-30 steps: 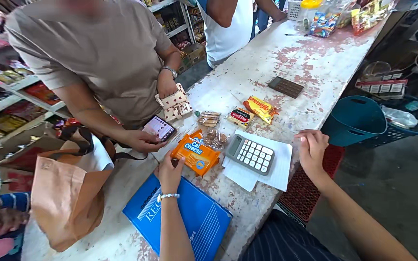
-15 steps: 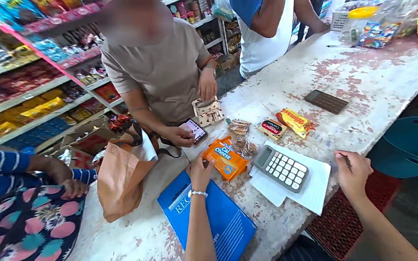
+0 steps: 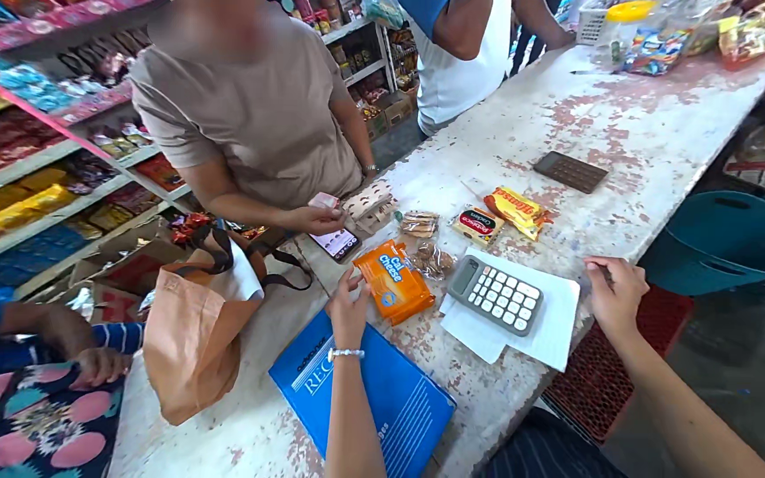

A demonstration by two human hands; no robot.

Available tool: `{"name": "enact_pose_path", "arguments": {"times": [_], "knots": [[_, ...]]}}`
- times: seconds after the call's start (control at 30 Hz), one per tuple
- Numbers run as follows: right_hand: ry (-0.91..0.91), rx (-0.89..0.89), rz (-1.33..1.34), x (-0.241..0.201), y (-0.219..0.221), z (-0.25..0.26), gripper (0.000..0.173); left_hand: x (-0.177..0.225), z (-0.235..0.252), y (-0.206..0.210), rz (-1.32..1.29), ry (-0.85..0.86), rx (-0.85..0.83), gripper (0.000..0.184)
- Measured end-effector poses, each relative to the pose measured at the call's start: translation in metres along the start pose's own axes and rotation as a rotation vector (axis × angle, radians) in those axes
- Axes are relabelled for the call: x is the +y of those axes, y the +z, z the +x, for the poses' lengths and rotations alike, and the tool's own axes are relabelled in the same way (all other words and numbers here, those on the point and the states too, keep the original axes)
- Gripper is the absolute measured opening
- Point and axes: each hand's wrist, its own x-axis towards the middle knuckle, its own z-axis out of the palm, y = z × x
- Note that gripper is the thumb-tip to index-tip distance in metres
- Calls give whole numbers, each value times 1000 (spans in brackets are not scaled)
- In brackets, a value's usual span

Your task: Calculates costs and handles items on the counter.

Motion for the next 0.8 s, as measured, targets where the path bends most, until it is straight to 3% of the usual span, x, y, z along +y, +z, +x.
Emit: {"name": "enact_pose_path", "arguments": {"times": [0.17,0.33,0.47,0.53,0.63,0.8], "knots": [[-3,11,-5,3,1,0,36,2,2,2,159,31,-177,66],[-8,1,-61,2,1,-1,36,2,1,2,210,47,-208,62],[-225,-179,-167,-9,-4,-1,43,2,1,1,212,28,-214,63],[-347,-307,-99,-15,-4,-3,51,2,1,1,221,21,-224,64],[-342,-392,73,-24,-8,-4,59,1,1,0,216,16,-222,64],[-472,-464,64,-42,-14,-12,63,-1,2,1,223,34,-220,66]]}}
